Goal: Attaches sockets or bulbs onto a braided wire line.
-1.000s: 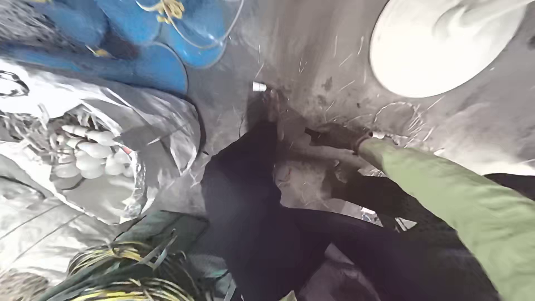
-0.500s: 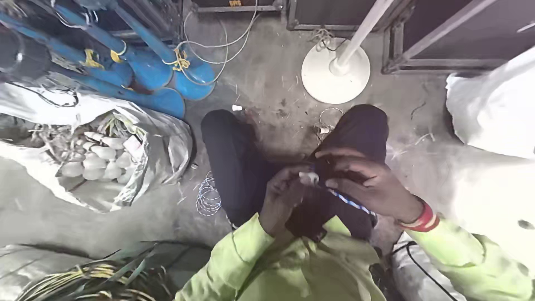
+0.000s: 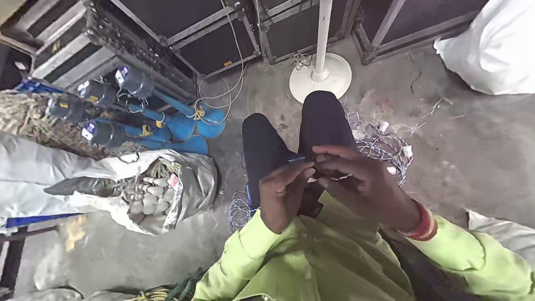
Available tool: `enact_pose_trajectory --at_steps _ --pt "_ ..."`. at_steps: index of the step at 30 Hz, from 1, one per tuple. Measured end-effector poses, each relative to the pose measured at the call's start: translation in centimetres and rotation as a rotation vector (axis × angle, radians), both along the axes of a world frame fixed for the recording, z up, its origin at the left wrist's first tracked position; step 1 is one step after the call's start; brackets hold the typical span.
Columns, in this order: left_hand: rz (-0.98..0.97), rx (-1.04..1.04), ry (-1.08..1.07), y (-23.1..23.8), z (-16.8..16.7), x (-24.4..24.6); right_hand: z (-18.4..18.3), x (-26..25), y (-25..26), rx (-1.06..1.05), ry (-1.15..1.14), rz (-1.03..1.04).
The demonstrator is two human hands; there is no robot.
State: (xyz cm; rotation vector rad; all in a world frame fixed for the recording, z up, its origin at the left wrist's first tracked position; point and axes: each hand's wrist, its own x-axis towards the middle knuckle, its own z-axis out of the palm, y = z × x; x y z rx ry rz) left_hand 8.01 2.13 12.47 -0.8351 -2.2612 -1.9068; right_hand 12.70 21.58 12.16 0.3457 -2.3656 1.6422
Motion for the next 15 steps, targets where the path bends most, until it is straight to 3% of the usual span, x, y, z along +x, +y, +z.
enact_pose_trajectory --at_steps 4,10,15 --pt "-0.068 0.052 -0.155 -0.1 0.1 0.4 -0.7 0.2 -0.5 -0.047 0.033 -0.022" --pt "-0.159 0.18 -0.604 -0.1 0.8 0.0 -0.6 -0.4 0.5 -0.03 0.036 0.066" --pt "-0.18 0.212 -0.591 -0.2 0.5 -0.6 -0.2 -0.2 1.1 0.022 0.004 -0.094"
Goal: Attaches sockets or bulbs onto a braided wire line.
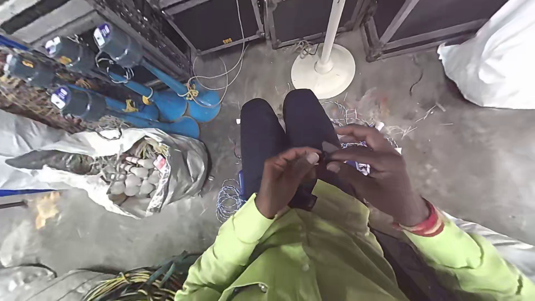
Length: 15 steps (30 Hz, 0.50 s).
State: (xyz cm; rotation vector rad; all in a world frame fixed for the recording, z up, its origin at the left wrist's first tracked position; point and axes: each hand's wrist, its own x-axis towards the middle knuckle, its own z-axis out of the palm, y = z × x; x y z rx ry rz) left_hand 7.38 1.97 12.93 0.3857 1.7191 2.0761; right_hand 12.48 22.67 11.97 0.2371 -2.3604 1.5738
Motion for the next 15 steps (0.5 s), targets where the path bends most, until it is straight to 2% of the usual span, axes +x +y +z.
enact_pose_trajectory --at_steps 3,6,8,10,13,15 --pt "-0.102 0.048 -0.09 -0.9 -0.5 -0.7 1.2 0.7 0.5 -0.079 0.115 -0.152" --pt "-0.163 0.019 -0.055 -1.9 -0.7 -1.5 3.3 1.5 0.9 -0.289 0.135 -0.11" --pt "-0.155 -0.07 0.06 -2.2 -0.6 -1.7 4.0 2.7 0.2 -0.467 -0.03 0.015" --pt "-0.117 -0.144 0.172 -2.2 -0.6 -1.5 3.2 3.8 -1.4 -0.636 -0.245 0.075" --pt "-0.059 -0.234 0.287 -2.1 -0.8 -1.2 1.1 4.6 -3.9 -0.888 -0.565 0.016" --pt "-0.044 -0.3 0.337 -2.1 -0.8 -0.6 -0.1 4.8 -5.1 -0.976 -0.68 -0.026"
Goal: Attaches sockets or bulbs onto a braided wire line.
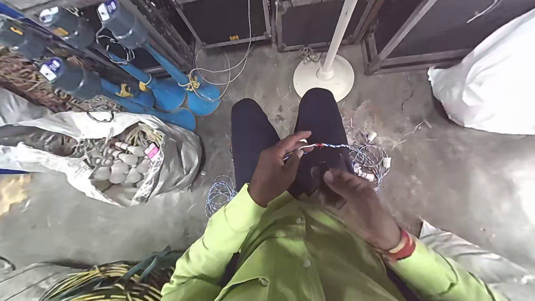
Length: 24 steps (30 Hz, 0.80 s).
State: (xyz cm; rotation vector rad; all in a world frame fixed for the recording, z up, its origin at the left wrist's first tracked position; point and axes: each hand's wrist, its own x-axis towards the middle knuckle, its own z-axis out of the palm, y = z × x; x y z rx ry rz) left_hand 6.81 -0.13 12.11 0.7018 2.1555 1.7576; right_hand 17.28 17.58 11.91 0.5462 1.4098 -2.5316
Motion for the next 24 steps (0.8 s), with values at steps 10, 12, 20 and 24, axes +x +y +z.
enact_pose_trajectory --at_steps 10,12,20,24 --pt "0.021 -0.158 0.158 -0.1 -0.6 1.2 -2.2 -0.1 -0.6 0.14 -0.053 0.029" --pt "0.012 -0.213 0.207 -0.3 -0.3 1.7 -2.1 0.0 -0.6 0.14 -0.058 0.041" --pt "0.02 -0.229 0.4 -1.0 -1.4 2.7 -1.9 0.3 -0.6 0.064 -0.09 0.02" --pt "-0.003 -0.187 0.362 -1.6 -1.4 3.2 -2.6 0.7 -0.1 0.044 -0.039 0.07"
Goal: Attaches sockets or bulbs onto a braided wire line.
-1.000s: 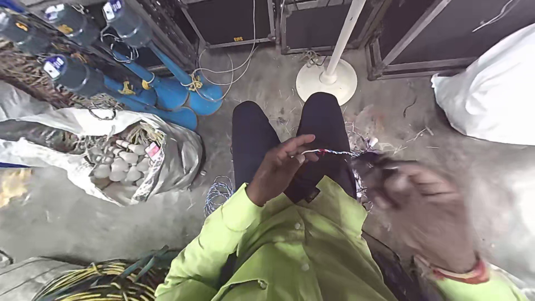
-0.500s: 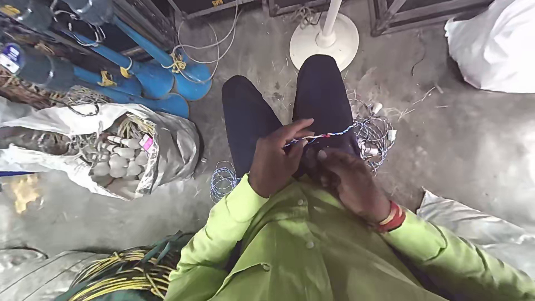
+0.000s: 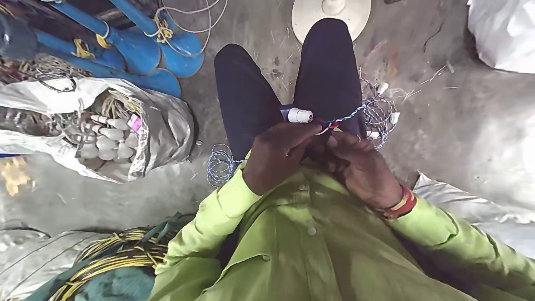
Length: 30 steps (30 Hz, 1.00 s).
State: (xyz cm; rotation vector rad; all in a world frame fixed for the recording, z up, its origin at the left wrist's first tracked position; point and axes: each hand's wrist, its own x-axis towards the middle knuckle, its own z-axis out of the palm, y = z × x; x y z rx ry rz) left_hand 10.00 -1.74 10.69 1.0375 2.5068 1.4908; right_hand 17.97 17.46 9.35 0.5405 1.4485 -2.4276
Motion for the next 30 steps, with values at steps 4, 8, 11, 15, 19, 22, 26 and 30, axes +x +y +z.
enact_pose_trajectory --at_steps 4,8,11,15,19,22,26,30 --pt "-0.012 0.114 -0.268 -0.8 0.0 0.2 -0.4 0.5 0.2 0.045 0.107 0.053" --pt "-0.015 0.247 -0.461 -1.1 -0.5 0.3 -0.5 0.7 0.4 0.093 0.138 0.082" --pt "-0.029 0.33 -0.688 -1.2 -0.5 0.4 -0.5 0.8 0.5 0.117 0.125 0.098" --pt "-0.031 0.387 -0.964 -1.2 -0.7 0.2 -0.3 0.8 0.8 0.099 0.101 0.145" --pt "-0.034 0.332 -1.001 -1.4 -0.4 0.8 0.1 1.1 0.9 0.084 0.069 0.175" --pt "-0.038 0.323 -0.903 -1.2 -0.6 0.5 0.1 1.3 0.9 0.081 0.05 0.175" --pt "-0.083 0.22 -0.835 -1.8 -0.1 1.0 -0.1 1.5 0.9 0.123 0.066 0.224" --pt "-0.168 0.235 -0.967 -1.8 -0.4 0.4 -0.6 1.5 1.1 0.198 0.144 0.291"
